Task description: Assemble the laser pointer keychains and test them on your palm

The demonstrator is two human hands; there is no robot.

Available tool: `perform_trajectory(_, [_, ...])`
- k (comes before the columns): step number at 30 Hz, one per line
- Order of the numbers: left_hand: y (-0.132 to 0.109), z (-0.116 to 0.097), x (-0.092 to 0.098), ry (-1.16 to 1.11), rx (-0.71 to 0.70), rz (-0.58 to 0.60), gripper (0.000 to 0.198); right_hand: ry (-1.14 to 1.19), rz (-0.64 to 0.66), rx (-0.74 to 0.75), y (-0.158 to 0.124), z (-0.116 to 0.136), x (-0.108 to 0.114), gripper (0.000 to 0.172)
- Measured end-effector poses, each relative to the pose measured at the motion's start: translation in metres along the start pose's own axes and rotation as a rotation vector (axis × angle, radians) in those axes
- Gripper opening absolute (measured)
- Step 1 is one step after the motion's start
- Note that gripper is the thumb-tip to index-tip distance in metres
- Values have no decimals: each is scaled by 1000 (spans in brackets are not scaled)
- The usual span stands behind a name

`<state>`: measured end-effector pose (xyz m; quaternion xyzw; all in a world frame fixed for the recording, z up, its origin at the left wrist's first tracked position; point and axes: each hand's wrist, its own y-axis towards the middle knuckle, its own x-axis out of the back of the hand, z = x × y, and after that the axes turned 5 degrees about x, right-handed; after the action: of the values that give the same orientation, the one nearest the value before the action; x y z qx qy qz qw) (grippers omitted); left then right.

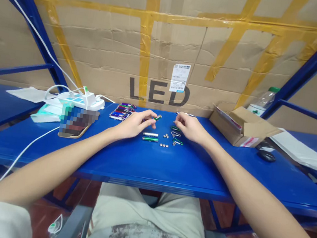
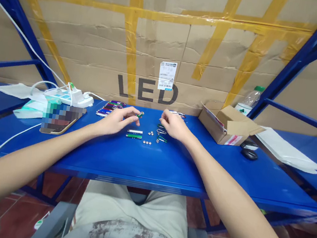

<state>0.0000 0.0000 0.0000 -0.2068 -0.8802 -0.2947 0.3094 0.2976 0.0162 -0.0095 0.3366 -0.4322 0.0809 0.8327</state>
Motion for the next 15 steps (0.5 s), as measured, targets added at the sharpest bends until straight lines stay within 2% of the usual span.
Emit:
perform_trajectory(5, [0, 0, 1, 12, -7, 9, 30, -98, 84, 65, -1, -3, 6, 11])
perform_trajectory(15, [0, -3, 1, 29, -8, 17, 30, -68, 74, 5, 1, -4, 4, 12])
